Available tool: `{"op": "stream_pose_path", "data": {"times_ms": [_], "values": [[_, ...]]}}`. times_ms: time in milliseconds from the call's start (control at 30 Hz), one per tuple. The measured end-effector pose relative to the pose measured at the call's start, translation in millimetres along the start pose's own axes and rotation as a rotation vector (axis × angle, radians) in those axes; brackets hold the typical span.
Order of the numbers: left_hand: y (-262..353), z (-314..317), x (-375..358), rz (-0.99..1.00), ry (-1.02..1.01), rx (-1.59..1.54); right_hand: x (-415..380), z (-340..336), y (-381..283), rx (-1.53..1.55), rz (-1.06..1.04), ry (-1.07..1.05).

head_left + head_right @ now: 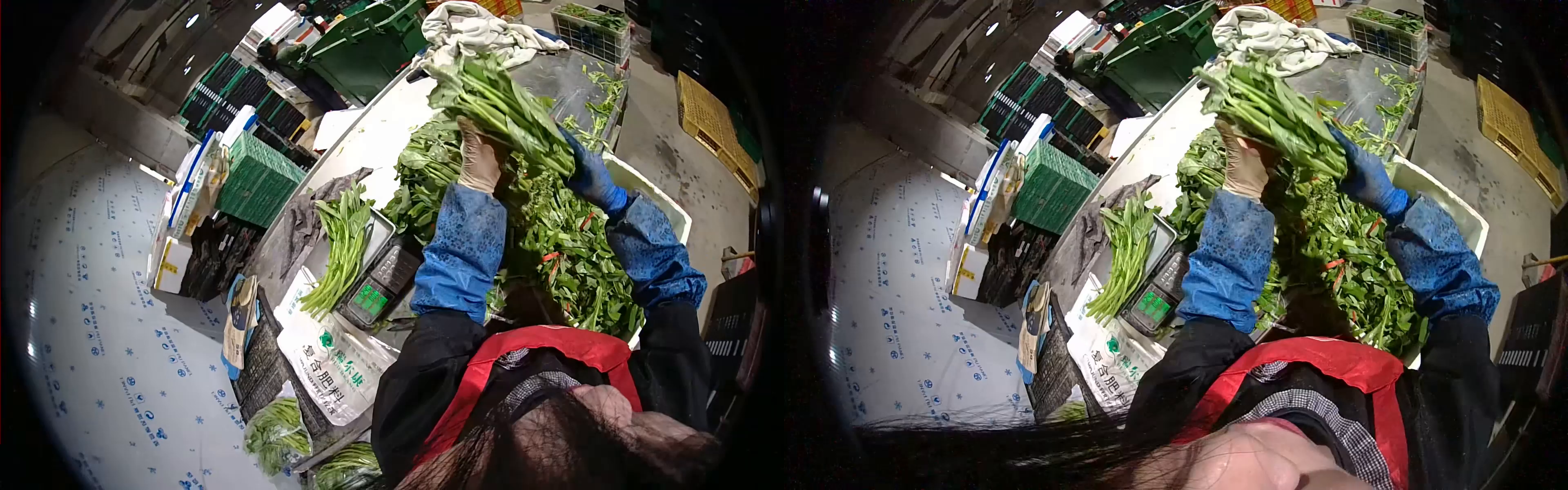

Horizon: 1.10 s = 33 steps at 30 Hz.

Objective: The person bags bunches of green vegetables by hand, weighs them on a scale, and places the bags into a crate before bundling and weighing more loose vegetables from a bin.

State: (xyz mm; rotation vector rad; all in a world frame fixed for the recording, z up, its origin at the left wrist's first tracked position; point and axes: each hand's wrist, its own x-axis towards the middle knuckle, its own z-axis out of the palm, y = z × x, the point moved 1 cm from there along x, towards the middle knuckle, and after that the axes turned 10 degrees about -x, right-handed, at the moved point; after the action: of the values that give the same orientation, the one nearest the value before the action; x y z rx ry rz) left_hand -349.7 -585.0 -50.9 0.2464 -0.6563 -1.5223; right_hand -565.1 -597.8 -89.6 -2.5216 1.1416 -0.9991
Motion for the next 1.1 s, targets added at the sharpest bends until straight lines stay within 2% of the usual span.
{"op": "stream_pose_path", "data": {"times_ms": [33, 67, 133, 200, 233, 300, 333, 400, 433, 500, 533, 600, 667, 733, 800, 833, 900, 933, 967, 1000, 1033, 1067, 1100], "values": [[-10.3, 9.0, -1.7, 0.036, -0.136, -0.067, -12.8, 4.9, 4.5, 0.044, -0.165, 0.060], [-21.1, 6.4, -2.7, 0.077, 0.004, -0.152, -25.1, 8.0, 8.6, 0.059, -0.155, -0.008], [-43.0, 3.4, -6.9, 0.056, -0.023, -0.323, -48.9, 13.7, 22.0, 0.067, -0.114, -0.122], [-62.9, -5.4, -6.0, 0.073, 0.051, -0.248, -61.2, 13.0, 32.6, 0.109, -0.139, -0.109], [-72.4, -12.4, -3.3, 0.012, 0.013, -0.275, -65.6, 12.8, 40.4, 0.194, -0.029, -0.220], [-86.8, -10.7, -5.7, -0.041, 0.048, -0.275, -71.8, 10.4, 48.1, 0.315, -0.018, -0.195], [-94.9, -10.1, -4.9, -0.088, 0.060, -0.315, -74.2, 16.7, 60.2, 0.472, 0.063, -0.264], [-109.3, -2.1, -10.3, -0.143, 0.070, -0.325, -74.4, 24.8, 67.4, 0.682, 0.181, -0.252], [-120.9, -22.4, -5.9, -0.128, 0.115, -0.288, -71.1, 28.6, 71.3, 0.650, 0.227, -0.204], [-130.2, 2.8, -12.3, -0.245, 0.068, -0.324, -67.2, 28.2, 63.0, 0.756, 0.411, -0.148], [-127.5, 16.8, -20.7, -0.261, 0.117, -0.296, -59.9, 27.9, 59.1, 0.676, 0.512, -0.099], [-131.4, 15.7, -19.4, -0.238, 0.199, -0.297, -59.4, 32.2, 46.3, 1.322, 0.592, 0.126], [-132.2, 5.0, -13.6, -0.187, 0.214, -0.258, -61.3, 37.6, 49.2, 1.323, 0.620, 0.173], [-131.8, -17.0, -8.2, -0.216, 0.175, -0.305, -68.8, 58.1, 76.1, 1.292, 0.519, 0.250], [-129.4, 3.5, -7.6, -0.118, 0.050, -0.282, -73.5, 57.8, 83.9, 0.469, 0.136, 0.266], [-127.4, 14.1, -9.2, -0.153, 0.070, -0.398, -77.0, 54.3, 83.8, 0.901, 0.317, 0.227], [-127.4, -2.1, -3.2, -0.117, 0.098, -0.361, -81.9, 52.3, 87.0, 1.199, 0.562, 0.196], [-125.1, -18.4, 4.0, -0.096, 0.059, -0.308, -91.4, 54.1, 96.6, 1.046, 0.572, 0.102], [-120.5, -22.0, 6.5, -0.040, 0.114, -0.284, -102.7, 55.2, 109.1, 0.892, 0.578, 0.008], [-113.6, -24.3, 7.4, 0.016, 0.169, -0.259, -111.9, 52.7, 120.4, 0.641, 0.365, -0.095], [-106.0, -28.4, 8.6, 0.065, 0.203, -0.151, -128.5, 63.8, 146.5, 0.524, 0.462, -0.234], [-99.0, -25.8, 7.8, 0.081, 0.211, -0.125, -132.3, 61.5, 145.3, 0.402, 0.556, -0.371], [-94.4, -20.2, 5.6, 0.093, 0.221, -0.099, -135.0, 48.1, 153.1, -0.027, 0.631, -0.693]]}}
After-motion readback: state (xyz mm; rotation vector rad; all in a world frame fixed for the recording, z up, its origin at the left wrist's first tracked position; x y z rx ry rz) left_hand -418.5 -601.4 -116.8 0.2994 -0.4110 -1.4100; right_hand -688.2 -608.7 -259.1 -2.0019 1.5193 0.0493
